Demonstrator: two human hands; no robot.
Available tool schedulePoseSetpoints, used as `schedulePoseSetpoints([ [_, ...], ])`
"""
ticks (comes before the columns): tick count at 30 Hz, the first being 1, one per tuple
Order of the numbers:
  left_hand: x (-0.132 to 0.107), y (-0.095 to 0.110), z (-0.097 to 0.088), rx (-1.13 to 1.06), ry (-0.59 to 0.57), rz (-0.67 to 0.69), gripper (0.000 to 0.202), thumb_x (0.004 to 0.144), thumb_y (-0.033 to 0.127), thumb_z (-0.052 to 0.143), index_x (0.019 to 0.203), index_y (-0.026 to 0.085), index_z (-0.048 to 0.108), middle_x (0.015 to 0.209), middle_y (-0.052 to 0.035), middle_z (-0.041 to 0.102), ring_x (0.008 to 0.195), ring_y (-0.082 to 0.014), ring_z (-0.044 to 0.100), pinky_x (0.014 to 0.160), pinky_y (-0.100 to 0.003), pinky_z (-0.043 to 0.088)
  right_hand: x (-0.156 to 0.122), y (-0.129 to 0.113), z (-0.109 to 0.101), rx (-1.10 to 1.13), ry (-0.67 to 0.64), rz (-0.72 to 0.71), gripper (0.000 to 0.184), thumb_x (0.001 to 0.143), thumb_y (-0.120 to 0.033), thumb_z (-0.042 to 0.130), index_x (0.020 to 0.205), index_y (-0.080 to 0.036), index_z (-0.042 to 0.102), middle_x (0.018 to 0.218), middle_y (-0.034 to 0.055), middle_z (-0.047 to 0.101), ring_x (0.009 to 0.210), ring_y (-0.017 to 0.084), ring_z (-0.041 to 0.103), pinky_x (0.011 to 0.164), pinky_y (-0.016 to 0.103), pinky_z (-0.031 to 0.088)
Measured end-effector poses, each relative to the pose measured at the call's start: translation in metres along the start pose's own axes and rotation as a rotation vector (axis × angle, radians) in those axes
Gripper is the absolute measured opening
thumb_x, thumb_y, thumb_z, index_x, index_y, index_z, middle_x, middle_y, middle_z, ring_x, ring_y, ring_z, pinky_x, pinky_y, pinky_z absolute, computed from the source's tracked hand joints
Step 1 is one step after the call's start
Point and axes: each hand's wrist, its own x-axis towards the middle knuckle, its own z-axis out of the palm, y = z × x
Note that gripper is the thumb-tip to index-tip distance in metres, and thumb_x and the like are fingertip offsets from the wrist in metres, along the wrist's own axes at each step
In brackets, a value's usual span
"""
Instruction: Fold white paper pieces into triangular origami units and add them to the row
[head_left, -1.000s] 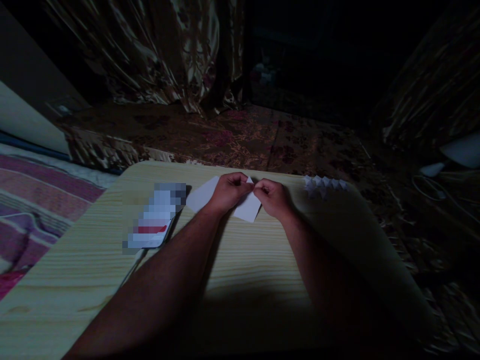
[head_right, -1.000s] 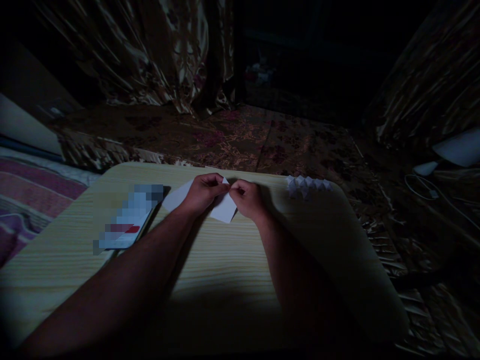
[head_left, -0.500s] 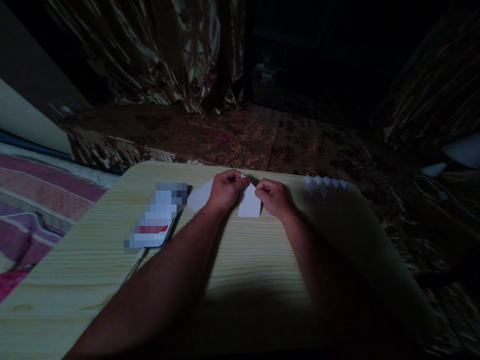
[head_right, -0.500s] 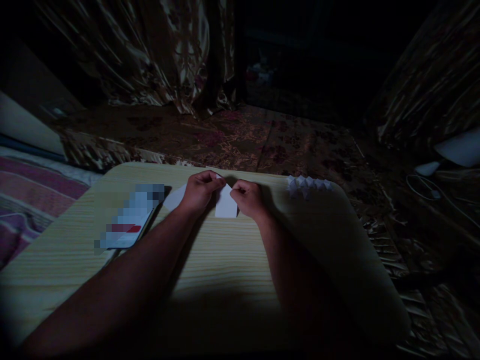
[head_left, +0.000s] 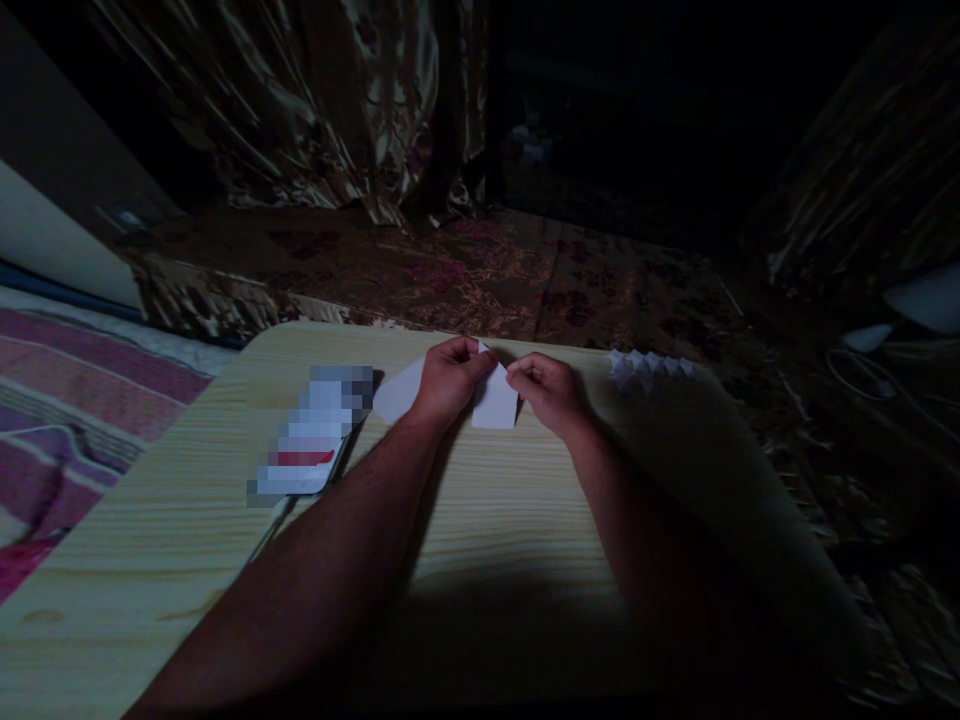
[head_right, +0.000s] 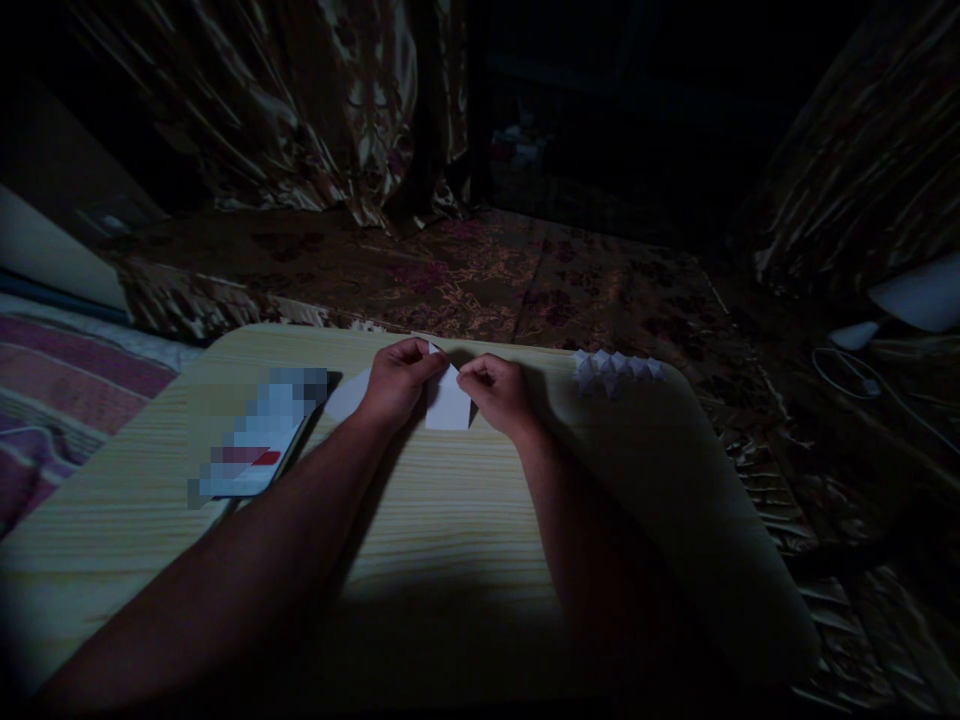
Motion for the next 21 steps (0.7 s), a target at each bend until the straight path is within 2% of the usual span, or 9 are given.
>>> schedulePoseSetpoints([
  [2, -0.001, 0.0013, 0.0002, 0.01, -0.028, 0.013, 0.021, 0.066, 0.033, 0.072, 0.067, 0.015, 0.061, 0.06, 0.0011, 0.059, 0.05, -0.0087, 0.048, 0.048, -0.022, 0.035, 0.0005, 0.0021, 0.0011, -0.01, 0.001, -0.009, 0.012, 0.07, -0.028, 0.061, 0.072, -0.016, 0.061, 0.068, -0.0001, 0.062, 0.063, 0.011, 0.055, 0.059, 0.023, 0.042],
  [6, -0.0026, 0.0034, 0.0, 0.072, -0.175, 0.01, 0.02, 0.066, 0.032, 0.071, 0.075, 0.014, 0.065, 0.068, -0.0013, 0.063, 0.056, -0.0113, 0.053, 0.052, -0.023, 0.039, 0.0008, 0.0029, 0.0009, -0.007, 0.05, -0.015, 0.01, 0.071, -0.025, 0.06, 0.071, -0.015, 0.06, 0.061, -0.0016, 0.058, 0.057, 0.01, 0.053, 0.055, 0.022, 0.04],
  [8, -0.0032, 0.0037, -0.0001, 0.101, -0.212, 0.015, 0.02, 0.065, 0.029, 0.071, 0.077, 0.013, 0.067, 0.071, -0.0022, 0.065, 0.059, -0.0127, 0.056, 0.055, -0.024, 0.041, 0.0005, 0.003, 0.0009, -0.006, 0.054, -0.023, 0.009, 0.071, -0.024, 0.06, 0.071, -0.015, 0.06, 0.062, -0.0014, 0.058, 0.057, 0.01, 0.053, 0.055, 0.022, 0.04],
  [11, -0.0038, 0.0037, -0.0003, 0.115, -0.202, 0.028, 0.016, 0.065, 0.025, 0.07, 0.076, 0.013, 0.068, 0.07, -0.0014, 0.065, 0.059, -0.0122, 0.055, 0.057, -0.024, 0.041, -0.0002, 0.0036, 0.0019, -0.024, 0.022, -0.016, 0.009, 0.071, -0.025, 0.059, 0.071, -0.016, 0.058, 0.064, -0.0009, 0.059, 0.058, 0.011, 0.054, 0.055, 0.023, 0.041],
  [17, -0.0032, 0.003, -0.0014, 0.086, -0.187, -0.032, 0.01, 0.063, 0.022, 0.069, 0.069, 0.015, 0.066, 0.062, 0.0019, 0.06, 0.052, -0.0098, 0.049, 0.051, -0.022, 0.036, -0.0026, 0.0018, 0.0026, -0.148, -0.02, -0.035, 0.009, 0.072, -0.025, 0.057, 0.067, -0.017, 0.056, 0.061, -0.0024, 0.056, 0.057, 0.01, 0.051, 0.053, 0.021, 0.037],
  [21, 0.0009, 0.0003, -0.0022, -0.044, -0.05, -0.059, 0.014, 0.061, 0.026, 0.072, 0.068, 0.016, 0.065, 0.062, 0.0011, 0.062, 0.052, -0.0094, 0.05, 0.051, -0.022, 0.036, -0.0038, -0.0007, 0.0026, -0.184, -0.051, -0.038, 0.007, 0.071, -0.022, 0.056, 0.066, -0.017, 0.057, 0.059, -0.0035, 0.054, 0.054, 0.009, 0.048, 0.051, 0.021, 0.035],
])
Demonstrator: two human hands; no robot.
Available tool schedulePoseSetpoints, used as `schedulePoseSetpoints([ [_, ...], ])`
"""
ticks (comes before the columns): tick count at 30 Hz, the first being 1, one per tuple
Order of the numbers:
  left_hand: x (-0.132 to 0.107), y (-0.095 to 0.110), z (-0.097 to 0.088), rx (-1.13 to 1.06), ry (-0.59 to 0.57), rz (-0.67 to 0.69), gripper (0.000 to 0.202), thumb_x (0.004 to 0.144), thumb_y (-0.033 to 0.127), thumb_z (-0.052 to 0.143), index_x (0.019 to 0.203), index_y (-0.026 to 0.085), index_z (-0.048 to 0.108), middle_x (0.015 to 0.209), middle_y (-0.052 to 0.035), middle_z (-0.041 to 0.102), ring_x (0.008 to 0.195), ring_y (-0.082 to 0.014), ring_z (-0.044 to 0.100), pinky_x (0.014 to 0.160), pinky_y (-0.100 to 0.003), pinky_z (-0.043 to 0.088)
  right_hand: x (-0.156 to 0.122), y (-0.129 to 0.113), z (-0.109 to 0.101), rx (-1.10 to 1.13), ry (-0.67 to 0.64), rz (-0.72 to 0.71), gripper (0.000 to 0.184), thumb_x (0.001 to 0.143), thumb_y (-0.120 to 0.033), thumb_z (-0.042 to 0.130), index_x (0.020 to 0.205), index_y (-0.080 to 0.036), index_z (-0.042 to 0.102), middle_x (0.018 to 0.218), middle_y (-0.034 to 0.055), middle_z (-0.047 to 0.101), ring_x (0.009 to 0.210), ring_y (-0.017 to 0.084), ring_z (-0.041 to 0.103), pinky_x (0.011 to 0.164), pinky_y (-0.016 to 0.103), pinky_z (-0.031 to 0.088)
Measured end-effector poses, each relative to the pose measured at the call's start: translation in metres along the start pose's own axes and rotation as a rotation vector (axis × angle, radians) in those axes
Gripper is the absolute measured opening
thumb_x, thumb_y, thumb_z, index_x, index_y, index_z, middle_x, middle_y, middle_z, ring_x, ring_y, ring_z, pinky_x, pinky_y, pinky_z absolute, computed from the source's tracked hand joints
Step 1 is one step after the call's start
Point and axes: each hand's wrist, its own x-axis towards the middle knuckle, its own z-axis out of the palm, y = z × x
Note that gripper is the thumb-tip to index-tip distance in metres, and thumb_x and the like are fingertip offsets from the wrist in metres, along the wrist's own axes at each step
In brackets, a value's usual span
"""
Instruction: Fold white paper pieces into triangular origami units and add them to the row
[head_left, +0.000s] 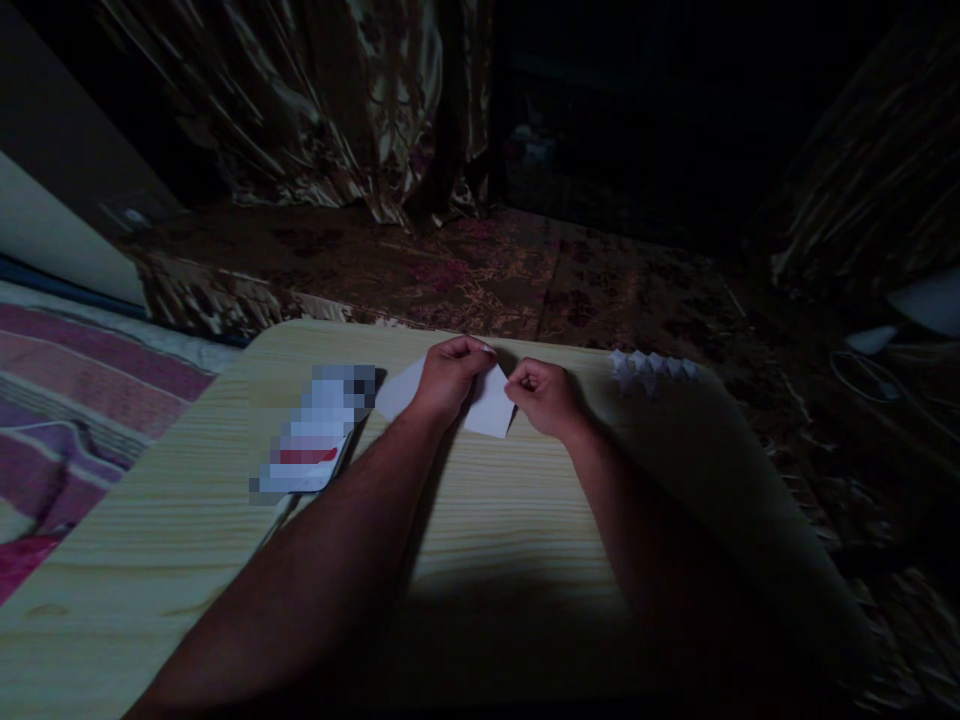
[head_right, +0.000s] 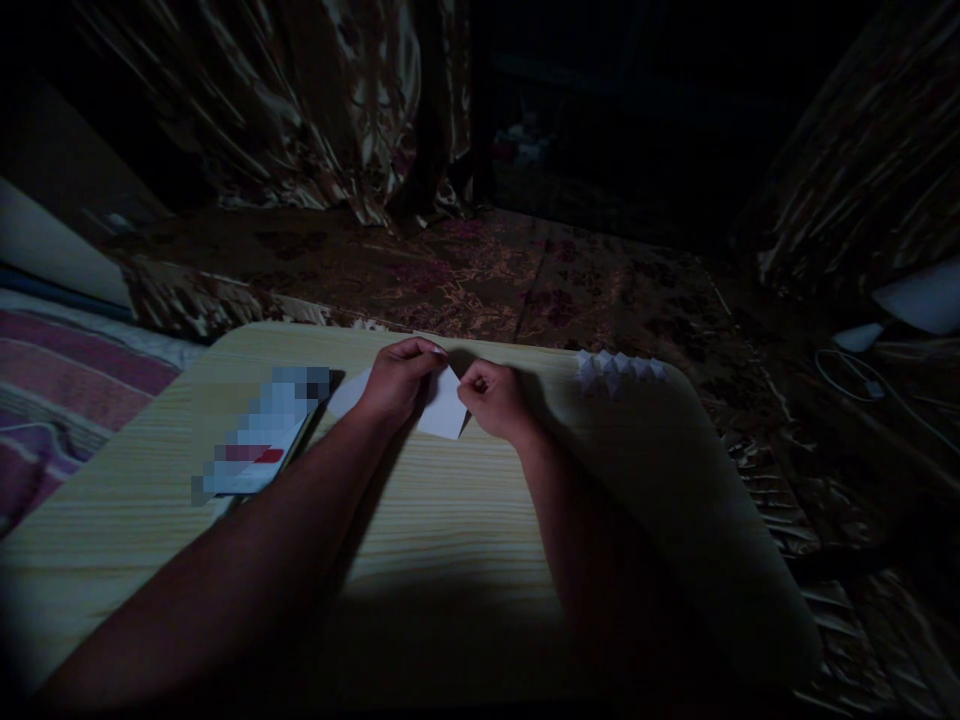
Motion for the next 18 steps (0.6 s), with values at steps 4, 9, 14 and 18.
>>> schedulePoseSetpoints([
  [4, 0.005, 0.0, -0.001, -0.101, 0.082, -0.016, 0.015, 0.059, 0.025, 0.073, 0.068, 0.016, 0.065, 0.065, -0.0002, 0.063, 0.055, -0.0099, 0.052, 0.055, -0.023, 0.04, 0.0, -0.001, 0.0, -0.005, -0.005, 0.023, 0.006, 0.069, -0.021, 0.055, 0.065, -0.017, 0.056, 0.057, -0.0043, 0.052, 0.053, 0.008, 0.046, 0.05, 0.021, 0.033],
  [9, 0.009, 0.001, -0.004, -0.239, 0.182, 0.046, 0.009, 0.064, 0.024, 0.067, 0.067, 0.018, 0.061, 0.063, 0.0021, 0.058, 0.057, -0.0084, 0.051, 0.057, -0.021, 0.041, 0.001, -0.001, -0.002, -0.001, 0.013, 0.042, 0.005, 0.065, -0.019, 0.057, 0.061, -0.017, 0.056, 0.055, -0.0041, 0.053, 0.052, 0.009, 0.046, 0.049, 0.021, 0.032],
  [14, 0.002, 0.003, 0.003, -0.079, 0.066, 0.076, 0.016, 0.067, 0.03, 0.069, 0.072, 0.016, 0.065, 0.07, -0.001, 0.063, 0.06, -0.0104, 0.054, 0.055, -0.022, 0.041, 0.005, 0.001, -0.004, 0.153, 0.133, 0.116, 0.009, 0.065, -0.023, 0.06, 0.063, -0.018, 0.054, 0.051, -0.0051, 0.052, 0.047, 0.009, 0.046, 0.046, 0.021, 0.033],
  [18, -0.004, 0.004, 0.006, -0.017, -0.05, -0.037, 0.031, 0.06, 0.03, 0.076, 0.085, 0.015, 0.067, 0.07, -0.0015, 0.067, 0.056, -0.0133, 0.058, 0.053, -0.024, 0.043, 0.006, 0.0, -0.006, 0.244, 0.176, 0.187, 0.012, 0.066, -0.027, 0.061, 0.065, -0.019, 0.053, 0.048, -0.0057, 0.052, 0.043, 0.009, 0.045, 0.042, 0.021, 0.032],
])
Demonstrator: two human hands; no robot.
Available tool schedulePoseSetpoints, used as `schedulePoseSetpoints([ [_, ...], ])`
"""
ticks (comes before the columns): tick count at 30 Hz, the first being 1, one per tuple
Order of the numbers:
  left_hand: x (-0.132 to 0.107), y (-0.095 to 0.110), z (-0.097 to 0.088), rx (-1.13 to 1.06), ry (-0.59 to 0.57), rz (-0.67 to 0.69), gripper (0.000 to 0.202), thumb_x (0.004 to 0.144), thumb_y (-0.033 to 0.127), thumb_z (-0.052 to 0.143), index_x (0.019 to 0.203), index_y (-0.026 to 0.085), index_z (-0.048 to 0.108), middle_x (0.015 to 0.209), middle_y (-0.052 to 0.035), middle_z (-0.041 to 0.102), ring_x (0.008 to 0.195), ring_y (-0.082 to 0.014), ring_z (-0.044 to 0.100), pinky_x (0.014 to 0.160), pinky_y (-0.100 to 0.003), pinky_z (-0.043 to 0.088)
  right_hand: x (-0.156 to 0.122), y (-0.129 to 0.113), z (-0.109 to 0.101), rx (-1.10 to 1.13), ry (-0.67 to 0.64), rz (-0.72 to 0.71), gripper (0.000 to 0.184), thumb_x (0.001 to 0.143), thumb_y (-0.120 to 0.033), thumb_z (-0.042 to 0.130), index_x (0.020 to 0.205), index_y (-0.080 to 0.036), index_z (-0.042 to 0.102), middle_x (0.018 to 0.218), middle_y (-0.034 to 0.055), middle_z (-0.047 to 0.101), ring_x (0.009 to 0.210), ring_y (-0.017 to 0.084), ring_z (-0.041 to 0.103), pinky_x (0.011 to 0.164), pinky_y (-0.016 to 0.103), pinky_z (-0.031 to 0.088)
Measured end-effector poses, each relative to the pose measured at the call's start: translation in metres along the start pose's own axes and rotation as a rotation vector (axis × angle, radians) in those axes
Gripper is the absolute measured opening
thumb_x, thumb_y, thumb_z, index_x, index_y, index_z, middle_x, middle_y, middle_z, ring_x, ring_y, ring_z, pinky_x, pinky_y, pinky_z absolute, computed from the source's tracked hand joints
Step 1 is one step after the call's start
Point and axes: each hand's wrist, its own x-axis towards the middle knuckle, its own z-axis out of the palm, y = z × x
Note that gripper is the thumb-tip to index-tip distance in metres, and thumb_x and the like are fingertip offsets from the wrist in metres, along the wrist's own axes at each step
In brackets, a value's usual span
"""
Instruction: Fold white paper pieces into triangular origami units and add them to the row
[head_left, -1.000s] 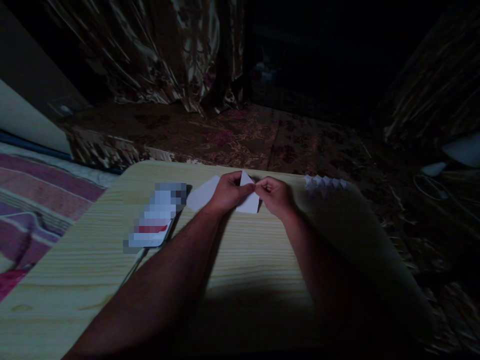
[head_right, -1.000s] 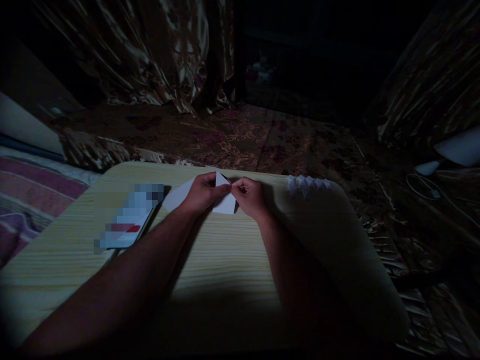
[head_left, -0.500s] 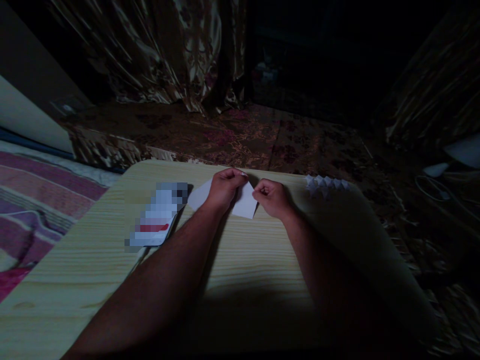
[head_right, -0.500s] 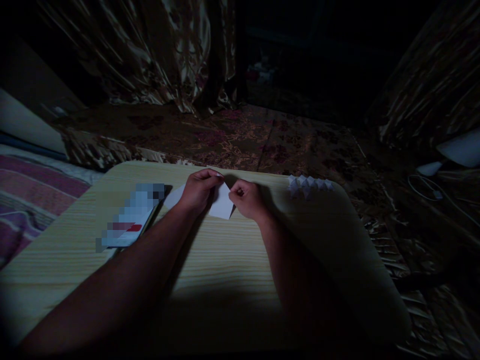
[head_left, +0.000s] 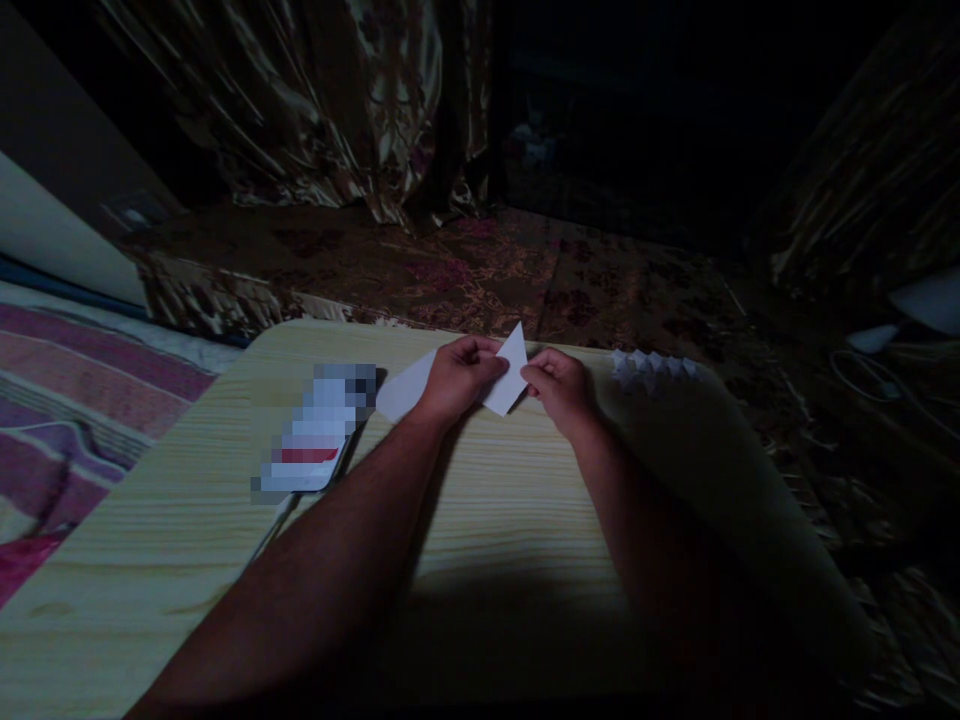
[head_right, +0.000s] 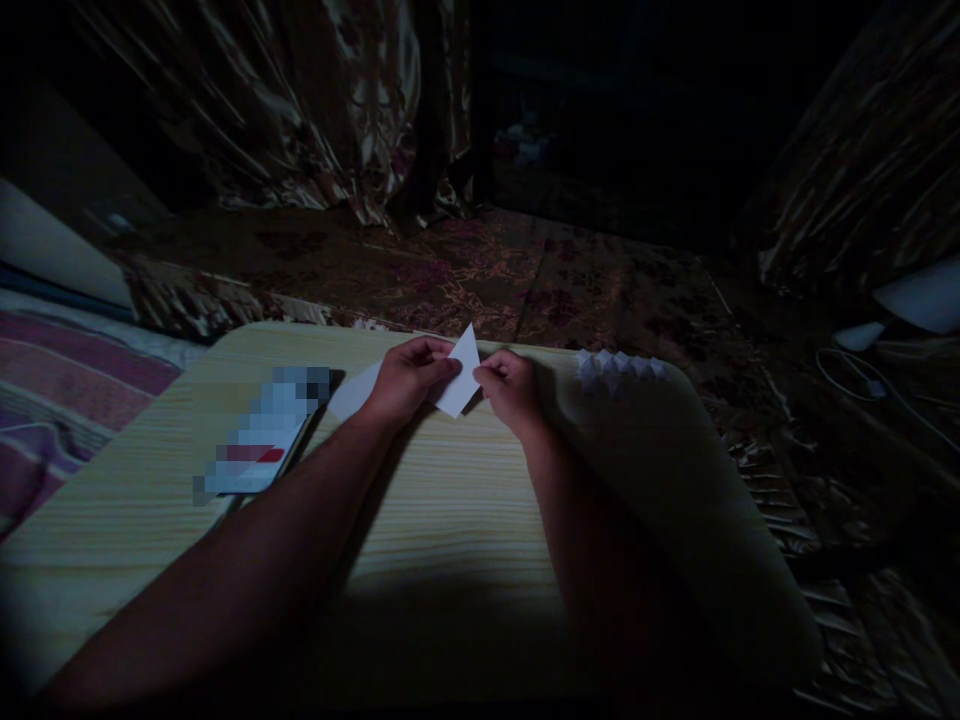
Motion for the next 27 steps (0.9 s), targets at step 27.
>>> schedulePoseSetpoints([
  [27, 0.002, -0.005, -0.005, 0.077, -0.077, 0.084, 0.029, 0.063, 0.019, 0.068, 0.092, 0.017, 0.073, 0.065, 0.0013, 0.058, 0.052, -0.0079, 0.047, 0.051, -0.021, 0.036, 0.002, 0.008, -0.002, 0.079, -0.115, -0.06, 0.022, 0.072, -0.032, 0.062, 0.088, -0.018, 0.064, 0.066, -0.0019, 0.065, 0.049, 0.008, 0.051, 0.043, 0.019, 0.041],
])
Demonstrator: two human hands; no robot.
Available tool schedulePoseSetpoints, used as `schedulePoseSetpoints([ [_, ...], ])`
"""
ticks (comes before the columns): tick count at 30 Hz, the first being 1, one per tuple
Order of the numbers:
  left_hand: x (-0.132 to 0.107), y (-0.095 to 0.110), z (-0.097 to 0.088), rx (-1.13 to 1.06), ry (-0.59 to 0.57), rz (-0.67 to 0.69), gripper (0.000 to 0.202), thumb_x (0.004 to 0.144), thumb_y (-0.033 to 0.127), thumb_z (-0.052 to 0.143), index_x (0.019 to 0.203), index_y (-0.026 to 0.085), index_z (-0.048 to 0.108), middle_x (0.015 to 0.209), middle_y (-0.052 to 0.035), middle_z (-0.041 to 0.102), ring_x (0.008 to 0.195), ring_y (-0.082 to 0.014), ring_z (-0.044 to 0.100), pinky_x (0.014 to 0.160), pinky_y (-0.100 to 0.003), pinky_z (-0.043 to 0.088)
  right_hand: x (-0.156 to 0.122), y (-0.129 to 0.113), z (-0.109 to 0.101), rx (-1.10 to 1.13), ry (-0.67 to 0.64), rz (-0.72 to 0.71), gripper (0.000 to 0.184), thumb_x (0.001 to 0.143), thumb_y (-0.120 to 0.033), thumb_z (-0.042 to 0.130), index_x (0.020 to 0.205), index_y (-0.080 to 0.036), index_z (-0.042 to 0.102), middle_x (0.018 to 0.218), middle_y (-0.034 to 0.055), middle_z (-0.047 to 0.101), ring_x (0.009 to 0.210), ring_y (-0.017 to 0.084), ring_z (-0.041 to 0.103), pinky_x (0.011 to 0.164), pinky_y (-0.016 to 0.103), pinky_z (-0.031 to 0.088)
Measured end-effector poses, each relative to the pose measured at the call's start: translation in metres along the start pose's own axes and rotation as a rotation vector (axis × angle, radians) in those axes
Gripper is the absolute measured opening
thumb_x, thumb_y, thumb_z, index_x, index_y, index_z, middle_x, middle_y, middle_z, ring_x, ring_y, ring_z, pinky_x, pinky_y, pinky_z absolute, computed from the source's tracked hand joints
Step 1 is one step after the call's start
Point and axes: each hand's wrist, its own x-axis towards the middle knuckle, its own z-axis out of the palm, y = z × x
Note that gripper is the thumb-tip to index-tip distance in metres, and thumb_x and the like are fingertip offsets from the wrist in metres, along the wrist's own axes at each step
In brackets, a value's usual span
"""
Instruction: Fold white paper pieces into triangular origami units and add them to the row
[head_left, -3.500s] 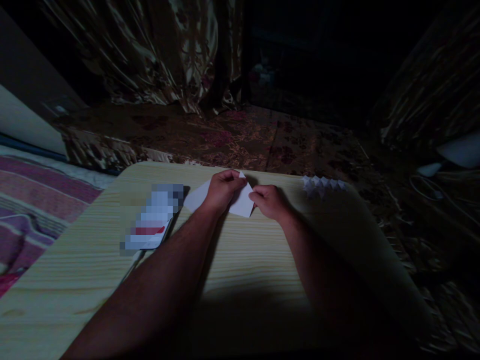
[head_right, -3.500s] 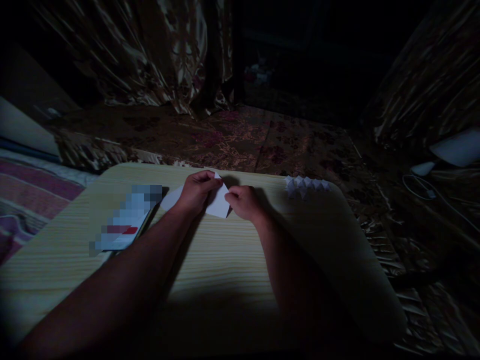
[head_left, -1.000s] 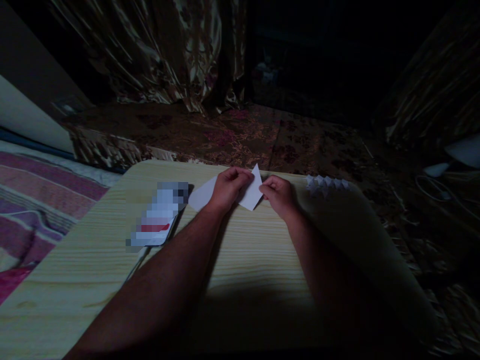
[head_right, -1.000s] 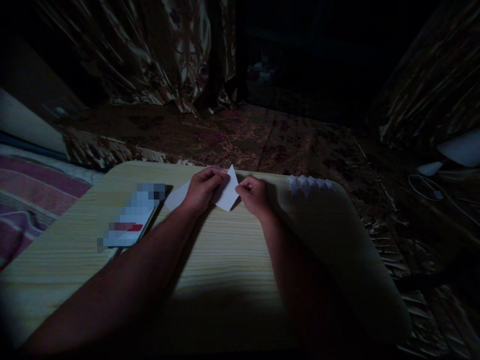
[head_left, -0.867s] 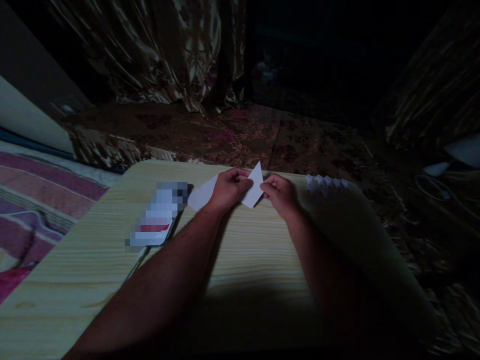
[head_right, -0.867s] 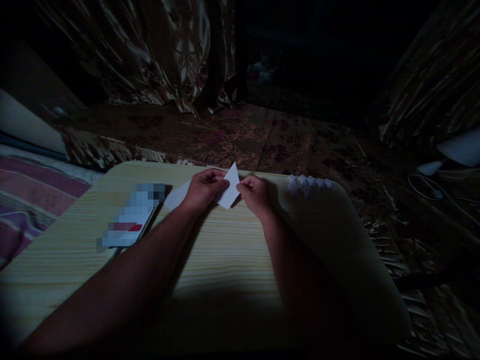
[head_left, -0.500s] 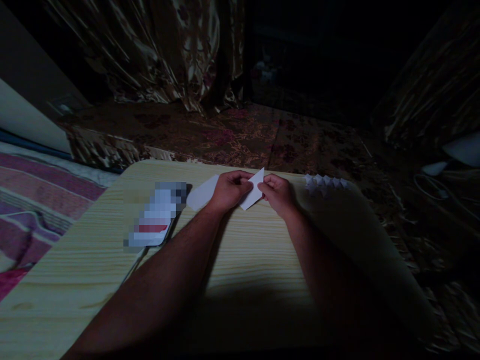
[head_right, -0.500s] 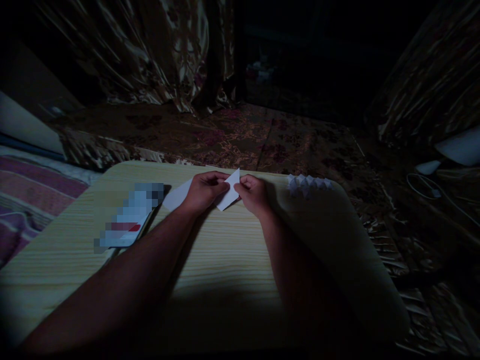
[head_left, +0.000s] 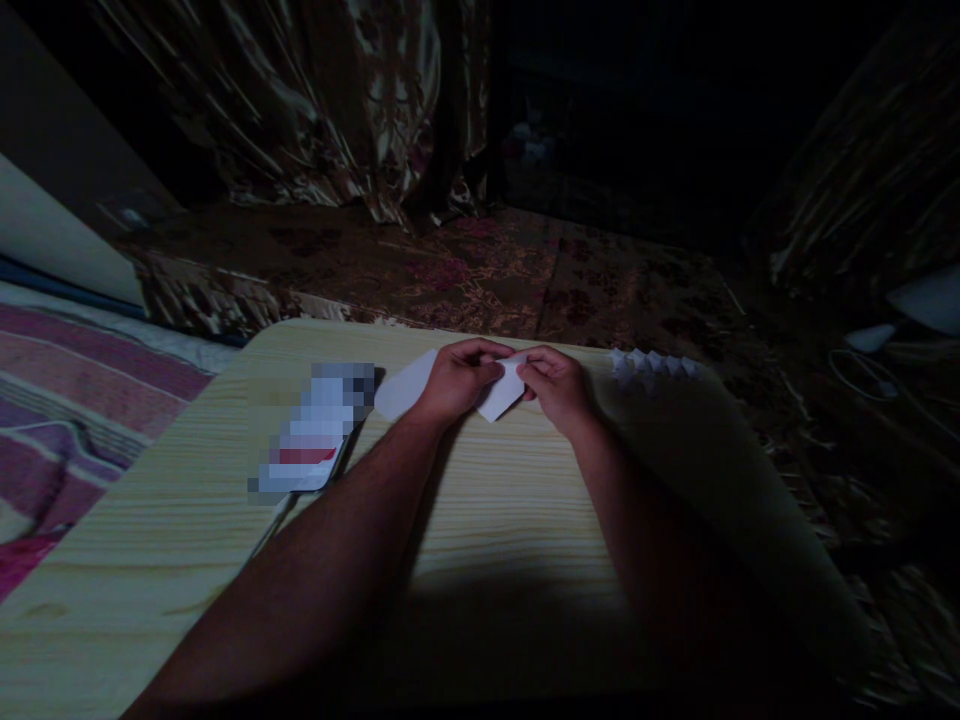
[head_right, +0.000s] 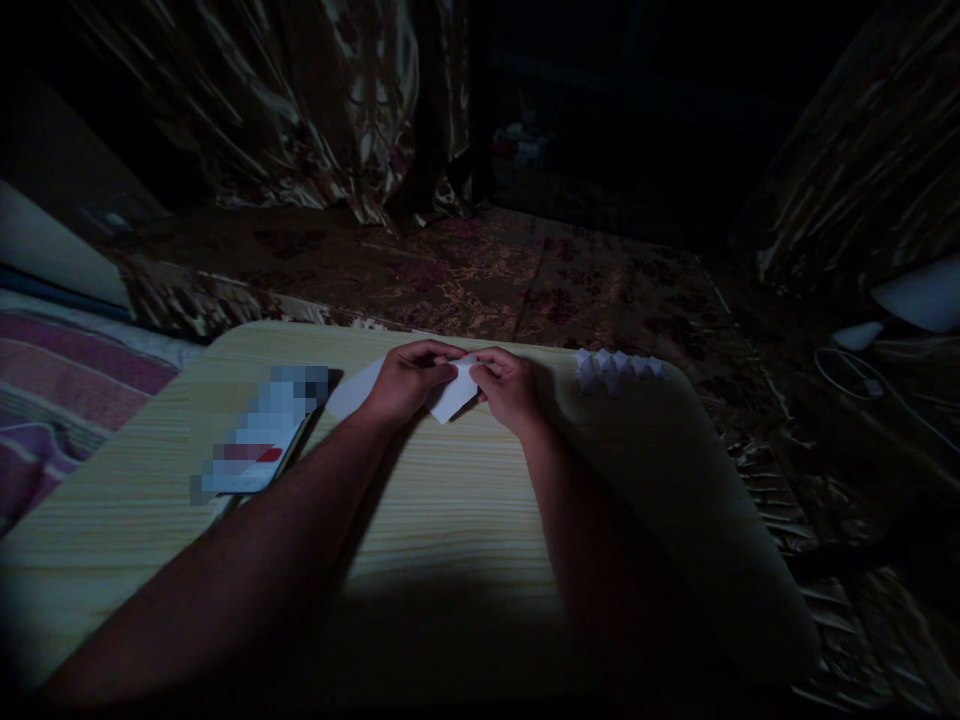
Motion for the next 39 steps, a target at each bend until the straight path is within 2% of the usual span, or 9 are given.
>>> schedulePoseSetpoints([
  [7, -0.0012, 0.0049, 0.0002, 0.028, -0.023, -0.029, 0.024, 0.064, 0.022, 0.068, 0.087, 0.015, 0.072, 0.064, 0.0003, 0.061, 0.051, -0.0092, 0.049, 0.049, -0.022, 0.035, -0.0009, -0.0006, -0.0018, 0.053, 0.007, -0.018, 0.016, 0.072, -0.027, 0.062, 0.085, -0.02, 0.068, 0.07, -0.001, 0.067, 0.055, 0.01, 0.056, 0.044, 0.02, 0.045],
  [12, -0.0014, 0.0055, 0.0008, 0.023, -0.032, -0.049, 0.022, 0.071, 0.034, 0.068, 0.08, 0.014, 0.07, 0.067, -0.0019, 0.065, 0.054, -0.0113, 0.053, 0.05, -0.023, 0.038, -0.0026, -0.0042, 0.0001, 0.054, 0.008, -0.019, 0.014, 0.072, -0.024, 0.062, 0.083, -0.019, 0.068, 0.064, -0.0016, 0.066, 0.053, 0.011, 0.056, 0.046, 0.021, 0.044],
  [15, -0.0009, 0.0038, 0.0006, 0.047, -0.034, -0.06, 0.027, 0.069, 0.038, 0.071, 0.078, 0.013, 0.069, 0.066, -0.0027, 0.065, 0.052, -0.0107, 0.053, 0.049, -0.022, 0.038, -0.0029, -0.0044, 0.0023, 0.05, -0.007, -0.032, 0.015, 0.072, -0.024, 0.063, 0.085, -0.018, 0.067, 0.063, -0.0014, 0.065, 0.053, 0.011, 0.056, 0.048, 0.022, 0.044],
  [19, -0.0004, 0.0014, -0.0004, 0.06, -0.031, -0.052, 0.03, 0.068, 0.039, 0.073, 0.082, 0.013, 0.069, 0.071, -0.0044, 0.067, 0.053, -0.011, 0.054, 0.05, -0.023, 0.039, -0.0022, -0.0009, 0.0041, 0.027, -0.014, -0.051, 0.019, 0.071, -0.023, 0.063, 0.089, -0.019, 0.065, 0.065, -0.0014, 0.065, 0.057, 0.013, 0.058, 0.052, 0.023, 0.045],
  [26, -0.0001, 0.0019, -0.001, 0.068, -0.065, -0.058, 0.03, 0.068, 0.036, 0.074, 0.085, 0.012, 0.07, 0.075, -0.0054, 0.068, 0.058, -0.0115, 0.055, 0.054, -0.023, 0.041, -0.0032, -0.0031, 0.004, 0.028, -0.032, -0.12, 0.014, 0.07, -0.019, 0.061, 0.084, -0.019, 0.063, 0.075, 0.0008, 0.068, 0.066, 0.014, 0.061, 0.06, 0.025, 0.046],
  [30, -0.0004, 0.0026, -0.0006, 0.059, -0.085, -0.083, 0.034, 0.066, 0.035, 0.075, 0.091, 0.012, 0.071, 0.075, -0.005, 0.069, 0.056, -0.0109, 0.055, 0.052, -0.023, 0.04, -0.0039, -0.0052, 0.0044, 0.037, -0.022, -0.047, 0.023, 0.07, -0.024, 0.064, 0.091, -0.022, 0.054, 0.066, -0.0026, 0.063, 0.057, 0.013, 0.058, 0.051, 0.023, 0.043],
  [33, -0.0008, 0.0031, -0.0002, 0.042, -0.08, -0.098, 0.037, 0.066, 0.035, 0.075, 0.095, 0.013, 0.071, 0.076, -0.0054, 0.069, 0.056, -0.0112, 0.055, 0.052, -0.023, 0.04, -0.0034, -0.0051, 0.0033, 0.056, 0.02, 0.005, 0.029, 0.069, -0.028, 0.067, 0.087, -0.024, 0.046, 0.056, -0.0067, 0.056, 0.048, 0.011, 0.052, 0.044, 0.02, 0.037],
  [37, -0.0013, 0.0052, 0.0013, -0.027, -0.024, -0.096, 0.036, 0.064, 0.035, 0.076, 0.092, 0.013, 0.071, 0.08, -0.0057, 0.07, 0.06, -0.013, 0.059, 0.055, -0.024, 0.043, -0.0023, -0.006, -0.0005, 0.082, 0.033, 0.01, 0.018, 0.077, -0.037, 0.059, 0.079, -0.022, 0.05, 0.059, -0.0049, 0.054, 0.049, 0.01, 0.051, 0.043, 0.019, 0.037],
  [39, -0.0015, 0.0061, 0.0022, -0.058, 0.007, -0.095, 0.036, 0.064, 0.035, 0.076, 0.092, 0.013, 0.07, 0.08, -0.0056, 0.069, 0.06, -0.0133, 0.059, 0.055, -0.025, 0.044, -0.002, -0.0066, -0.0018, 0.111, 0.023, 0.017, 0.023, 0.08, -0.043, 0.054, 0.079, -0.02, 0.053, 0.063, -0.0032, 0.056, 0.051, 0.01, 0.054, 0.043, 0.021, 0.041],
])
